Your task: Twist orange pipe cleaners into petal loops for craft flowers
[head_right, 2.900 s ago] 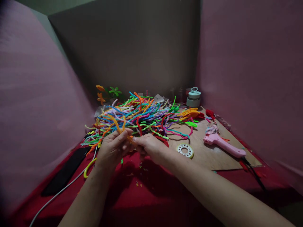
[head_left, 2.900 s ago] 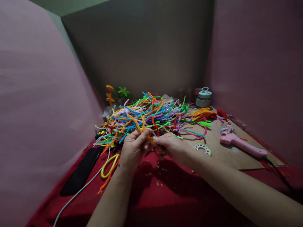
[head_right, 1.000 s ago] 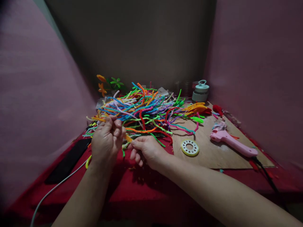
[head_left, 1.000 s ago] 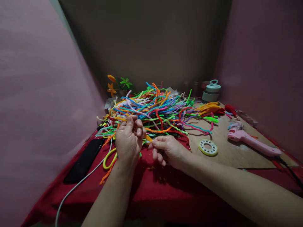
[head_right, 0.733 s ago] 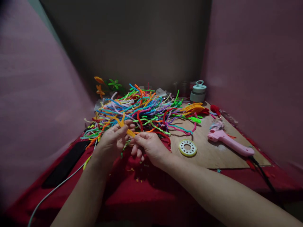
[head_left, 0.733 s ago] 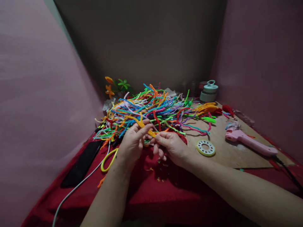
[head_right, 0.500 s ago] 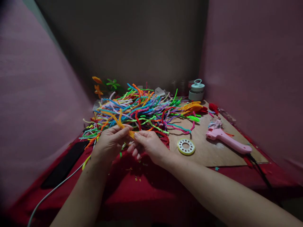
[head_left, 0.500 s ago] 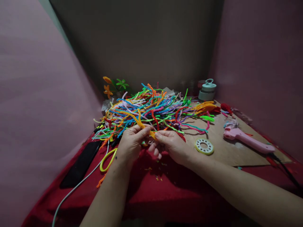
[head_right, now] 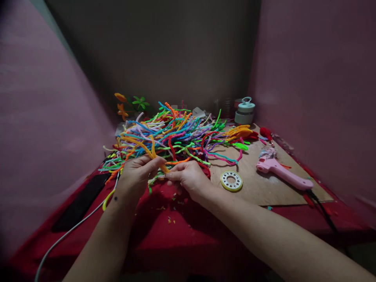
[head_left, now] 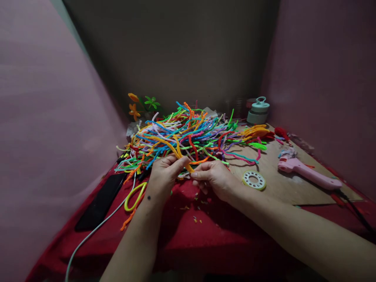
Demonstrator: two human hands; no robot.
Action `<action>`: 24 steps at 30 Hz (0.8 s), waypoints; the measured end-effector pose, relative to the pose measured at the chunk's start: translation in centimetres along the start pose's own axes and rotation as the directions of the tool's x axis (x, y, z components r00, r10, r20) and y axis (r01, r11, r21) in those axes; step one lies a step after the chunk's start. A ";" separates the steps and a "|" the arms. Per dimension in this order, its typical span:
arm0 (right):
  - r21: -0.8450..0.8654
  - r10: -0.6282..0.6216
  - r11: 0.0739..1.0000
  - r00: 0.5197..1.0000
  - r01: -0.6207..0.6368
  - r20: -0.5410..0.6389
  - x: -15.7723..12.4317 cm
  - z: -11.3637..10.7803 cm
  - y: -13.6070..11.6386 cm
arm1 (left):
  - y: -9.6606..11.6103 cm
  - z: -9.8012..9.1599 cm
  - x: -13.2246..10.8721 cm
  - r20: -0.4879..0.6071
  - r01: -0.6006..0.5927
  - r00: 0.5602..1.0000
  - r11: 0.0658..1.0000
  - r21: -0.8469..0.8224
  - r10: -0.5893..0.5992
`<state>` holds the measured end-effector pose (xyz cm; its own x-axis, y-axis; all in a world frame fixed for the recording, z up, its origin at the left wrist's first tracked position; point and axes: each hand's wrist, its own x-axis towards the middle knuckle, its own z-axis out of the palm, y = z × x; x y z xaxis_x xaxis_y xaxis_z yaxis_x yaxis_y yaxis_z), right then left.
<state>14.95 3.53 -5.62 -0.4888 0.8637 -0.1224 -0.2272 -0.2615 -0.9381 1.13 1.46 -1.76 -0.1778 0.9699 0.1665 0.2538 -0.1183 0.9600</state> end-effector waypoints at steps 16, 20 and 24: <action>0.141 -0.134 0.980 0.990 0.138 -0.039 0.3 -0.2 -0.5 | -0.6 0.1 0.4 0.212 0.138 0.974 0.949 -0.284 -0.079; 0.287 -0.142 0.942 0.981 0.174 -0.130 0.4 -0.2 -1.1 | -0.7 -0.2 0.4 0.251 0.193 0.959 0.952 -0.236 -0.132; 0.384 -0.173 0.898 0.974 0.217 -0.146 0.4 -0.2 -1.3 | -0.9 0.3 0.2 0.385 0.171 0.912 0.984 -0.054 -0.137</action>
<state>15.23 4.35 -4.50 -0.3143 0.9493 -0.0039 -0.6331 -0.2126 -0.7443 1.15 1.80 -2.70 0.1693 0.9833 -0.0669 0.1675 0.0381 0.9851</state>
